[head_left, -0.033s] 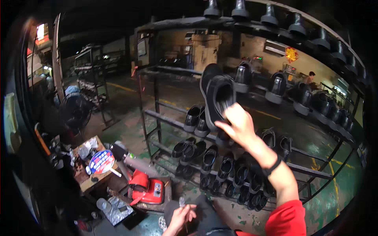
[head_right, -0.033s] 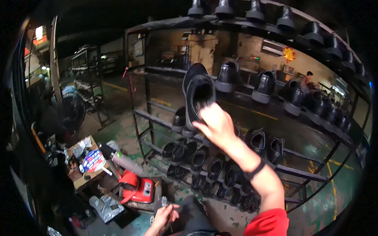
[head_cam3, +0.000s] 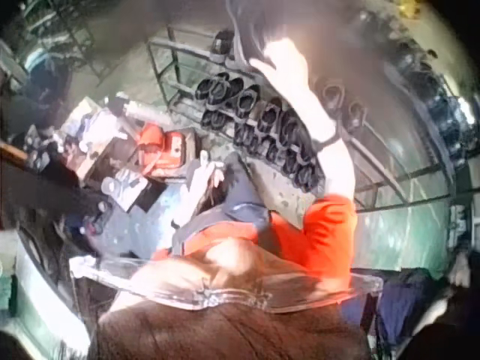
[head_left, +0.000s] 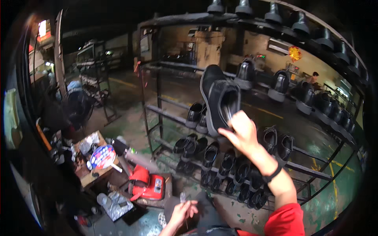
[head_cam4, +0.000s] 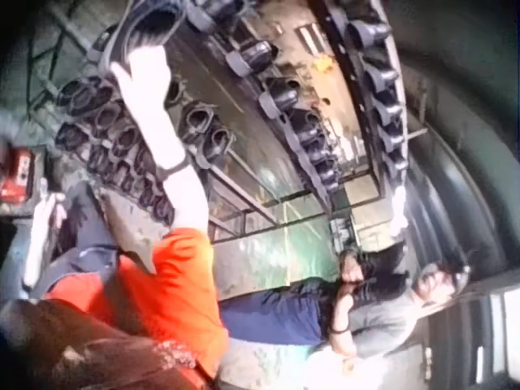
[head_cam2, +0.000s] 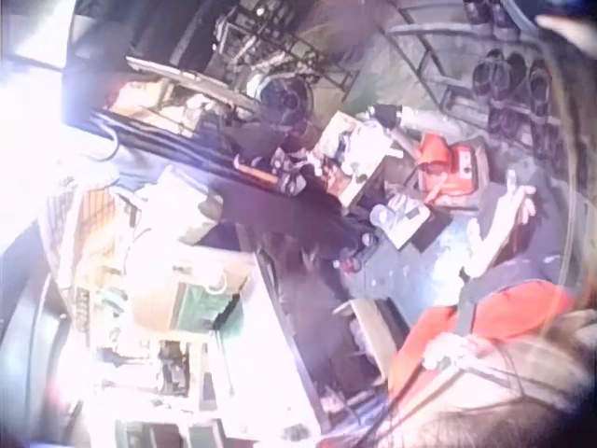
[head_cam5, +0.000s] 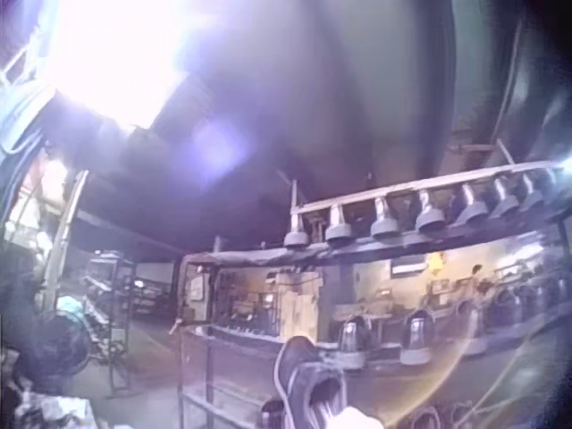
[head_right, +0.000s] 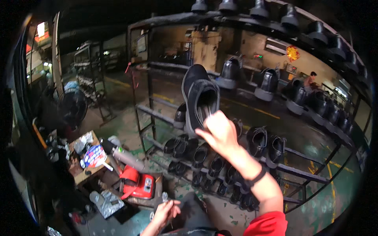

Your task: Cleaning and inspecting newly manufactured leather shoes in a factory setting.

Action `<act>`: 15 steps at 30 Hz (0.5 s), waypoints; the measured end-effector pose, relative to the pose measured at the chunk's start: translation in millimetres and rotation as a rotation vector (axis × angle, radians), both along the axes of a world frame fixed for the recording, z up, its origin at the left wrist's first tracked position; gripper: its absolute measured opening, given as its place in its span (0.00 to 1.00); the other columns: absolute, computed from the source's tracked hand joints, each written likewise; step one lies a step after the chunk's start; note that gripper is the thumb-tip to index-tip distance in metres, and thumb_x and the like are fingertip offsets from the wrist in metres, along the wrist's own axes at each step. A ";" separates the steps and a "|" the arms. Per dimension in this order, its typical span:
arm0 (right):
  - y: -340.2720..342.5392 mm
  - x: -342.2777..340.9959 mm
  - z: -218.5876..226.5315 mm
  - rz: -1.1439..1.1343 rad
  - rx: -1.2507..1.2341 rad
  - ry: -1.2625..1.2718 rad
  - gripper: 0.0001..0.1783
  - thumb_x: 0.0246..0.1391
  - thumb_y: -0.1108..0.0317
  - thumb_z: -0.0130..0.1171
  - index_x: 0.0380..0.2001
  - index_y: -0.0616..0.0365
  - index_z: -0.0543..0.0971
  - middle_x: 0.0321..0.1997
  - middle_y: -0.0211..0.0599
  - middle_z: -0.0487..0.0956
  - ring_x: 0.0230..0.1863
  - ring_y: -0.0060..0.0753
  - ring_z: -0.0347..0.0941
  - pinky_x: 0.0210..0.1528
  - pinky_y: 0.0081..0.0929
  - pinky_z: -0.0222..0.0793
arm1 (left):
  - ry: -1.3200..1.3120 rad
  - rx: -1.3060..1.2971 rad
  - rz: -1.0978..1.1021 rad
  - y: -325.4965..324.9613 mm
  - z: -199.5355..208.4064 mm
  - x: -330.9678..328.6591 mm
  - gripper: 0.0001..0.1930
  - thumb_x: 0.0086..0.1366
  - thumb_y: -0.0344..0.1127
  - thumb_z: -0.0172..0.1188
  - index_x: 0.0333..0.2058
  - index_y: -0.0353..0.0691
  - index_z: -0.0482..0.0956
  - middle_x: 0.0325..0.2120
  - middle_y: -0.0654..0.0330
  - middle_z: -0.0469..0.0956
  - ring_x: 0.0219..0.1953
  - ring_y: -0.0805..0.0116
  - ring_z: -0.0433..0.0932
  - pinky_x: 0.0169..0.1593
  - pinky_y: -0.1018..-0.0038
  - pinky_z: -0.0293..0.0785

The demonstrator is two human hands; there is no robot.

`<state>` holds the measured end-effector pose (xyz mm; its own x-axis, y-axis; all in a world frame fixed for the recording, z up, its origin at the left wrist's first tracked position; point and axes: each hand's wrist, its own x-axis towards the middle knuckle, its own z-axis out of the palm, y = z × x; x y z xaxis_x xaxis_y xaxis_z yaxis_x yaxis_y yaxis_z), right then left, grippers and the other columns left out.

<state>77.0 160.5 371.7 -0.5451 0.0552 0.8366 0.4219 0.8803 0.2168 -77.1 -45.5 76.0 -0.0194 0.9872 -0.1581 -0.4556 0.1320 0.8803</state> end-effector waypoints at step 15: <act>-109.3 15.9 -273.5 0.261 -0.549 0.073 0.19 0.27 0.71 0.73 0.19 0.58 0.70 0.23 0.36 0.71 0.30 0.40 0.72 0.24 0.30 0.69 | -0.908 -0.106 0.185 16.1 -48.5 41.6 0.12 0.68 0.47 0.48 0.46 0.53 0.69 0.40 0.67 0.77 0.31 0.76 0.73 0.17 0.84 0.57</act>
<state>92.9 51.1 98.2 -0.5412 0.3610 0.7595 0.1740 0.9317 -0.3189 -35.5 -29.5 27.4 -0.0003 0.9603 -0.2788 -0.9853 0.0474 0.1642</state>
